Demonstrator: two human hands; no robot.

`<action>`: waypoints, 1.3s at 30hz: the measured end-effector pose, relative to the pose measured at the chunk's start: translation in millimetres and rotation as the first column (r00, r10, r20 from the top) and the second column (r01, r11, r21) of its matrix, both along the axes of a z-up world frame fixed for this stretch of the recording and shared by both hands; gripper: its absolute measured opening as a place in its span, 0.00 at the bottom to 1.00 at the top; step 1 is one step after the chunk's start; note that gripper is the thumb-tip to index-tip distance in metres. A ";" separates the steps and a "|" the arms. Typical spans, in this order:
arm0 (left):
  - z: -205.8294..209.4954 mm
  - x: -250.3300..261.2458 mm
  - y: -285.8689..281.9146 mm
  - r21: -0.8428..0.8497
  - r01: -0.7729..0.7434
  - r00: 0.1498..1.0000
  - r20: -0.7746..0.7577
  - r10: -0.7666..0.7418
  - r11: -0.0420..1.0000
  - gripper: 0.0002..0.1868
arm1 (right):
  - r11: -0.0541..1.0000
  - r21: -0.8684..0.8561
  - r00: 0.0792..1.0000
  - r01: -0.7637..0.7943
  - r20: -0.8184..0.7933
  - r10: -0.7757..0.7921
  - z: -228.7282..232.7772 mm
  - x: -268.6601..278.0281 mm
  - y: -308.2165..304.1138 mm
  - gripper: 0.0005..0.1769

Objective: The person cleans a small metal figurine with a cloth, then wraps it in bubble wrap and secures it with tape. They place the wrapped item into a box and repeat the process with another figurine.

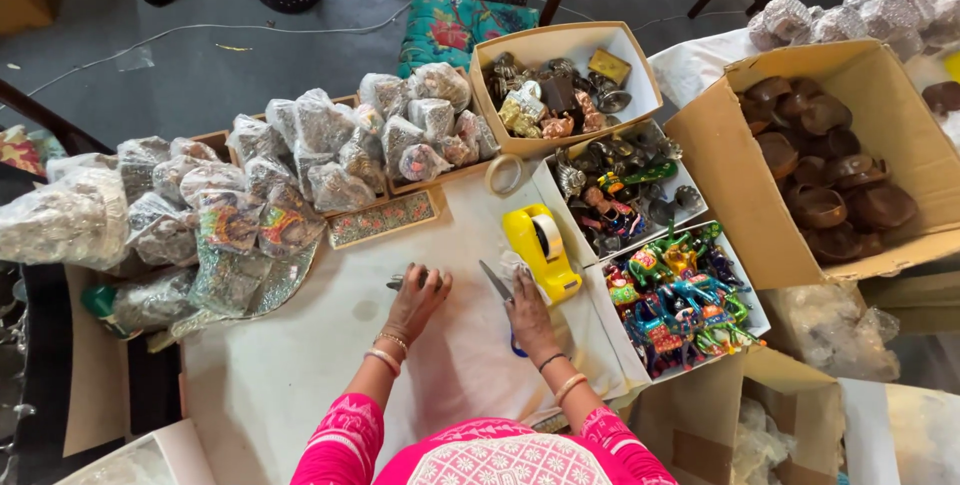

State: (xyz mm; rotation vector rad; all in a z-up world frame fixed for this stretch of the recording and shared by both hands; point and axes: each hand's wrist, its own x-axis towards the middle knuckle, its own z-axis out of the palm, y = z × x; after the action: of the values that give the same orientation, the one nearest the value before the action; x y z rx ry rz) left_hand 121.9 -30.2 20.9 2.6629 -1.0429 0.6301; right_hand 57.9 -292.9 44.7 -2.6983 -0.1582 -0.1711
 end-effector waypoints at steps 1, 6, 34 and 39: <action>-1.3 -4.6 -0.4 0.001 -0.001 1.000 -0.002 0.001 1.000 0.25 | 1.000 0.001 1.000 -0.001 -0.002 0.001 -4.0 0.0 0.0 0.40; -4.5 -16.7 0.3 -0.011 0.016 0.997 -0.081 -0.017 1.000 0.34 | 0.997 -0.015 0.997 -0.073 -0.012 0.073 1.0 -3.0 4.1 0.44; 101.7 -205.9 200.0 -0.455 -0.648 0.755 -0.284 0.591 0.611 0.25 | 0.980 0.023 0.957 -0.197 0.220 0.187 -16.1 -66.0 0.9 0.16; 64.8 -278.6 292.8 -0.335 -0.942 0.257 -0.646 0.719 0.036 0.11 | 0.928 0.022 0.909 -0.373 0.210 0.361 -16.6 -87.8 25.2 0.16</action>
State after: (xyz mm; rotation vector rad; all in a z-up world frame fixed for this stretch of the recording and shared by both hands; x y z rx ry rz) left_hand -156.7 262.7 85.8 2.1896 0.9900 0.5356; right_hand -29.9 -267.7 28.1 -2.5283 -0.7053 -0.3291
